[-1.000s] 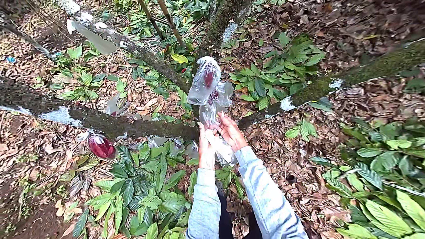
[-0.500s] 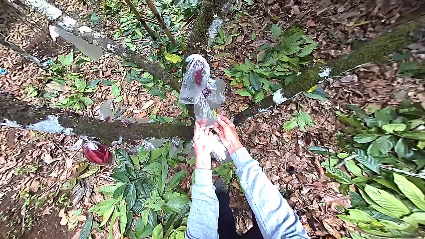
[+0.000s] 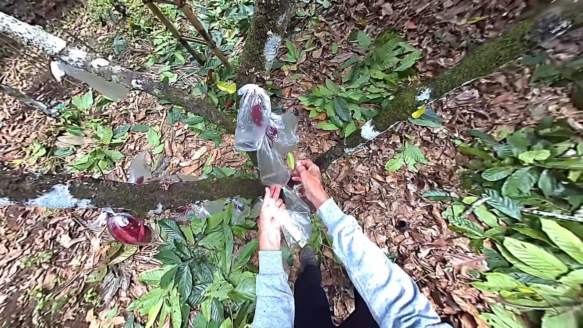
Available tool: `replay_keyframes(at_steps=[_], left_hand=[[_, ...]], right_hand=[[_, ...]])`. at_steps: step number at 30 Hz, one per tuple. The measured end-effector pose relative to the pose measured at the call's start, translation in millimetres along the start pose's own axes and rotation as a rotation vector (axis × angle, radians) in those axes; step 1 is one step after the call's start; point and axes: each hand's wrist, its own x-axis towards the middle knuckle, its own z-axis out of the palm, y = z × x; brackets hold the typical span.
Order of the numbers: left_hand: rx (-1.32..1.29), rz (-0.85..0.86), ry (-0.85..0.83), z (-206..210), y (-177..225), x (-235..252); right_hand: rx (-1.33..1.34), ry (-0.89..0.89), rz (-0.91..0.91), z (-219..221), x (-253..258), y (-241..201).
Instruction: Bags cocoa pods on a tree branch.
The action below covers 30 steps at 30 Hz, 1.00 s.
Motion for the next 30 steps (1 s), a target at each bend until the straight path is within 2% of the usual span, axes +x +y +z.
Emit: replay_keyframes(at_steps=[2,3,5,8,11,15,22,30], left_hand=[[0.021,-0.017,0.121,-12,-1,-7],[0.042,-0.038,0.122,-16,-2,-10],[0.134,-0.116,0.045,-16,-5,-22],[0.278,-0.22,-0.138,-9,-13,-37],[0.36,-0.216,-0.225,10,-22,-44],[0.421,-0.134,-0.217,44,-29,-33],[0.376,-0.009,-0.049,100,-49,16],[0.135,-0.062,-0.144,133,-60,32]], right_hand=[[-0.063,0.078,-0.113,1,10,-21],[-0.075,0.114,-0.161,2,18,-29],[-0.115,0.132,-0.193,0,38,-40],[-0.119,-0.002,-0.109,-4,58,-49],[-0.059,-0.096,-0.126,-3,67,-46],[0.037,-0.021,-0.219,-11,53,-42],[0.073,-0.021,-0.219,-33,19,-51],[0.052,-0.091,-0.155,-53,2,-58]])
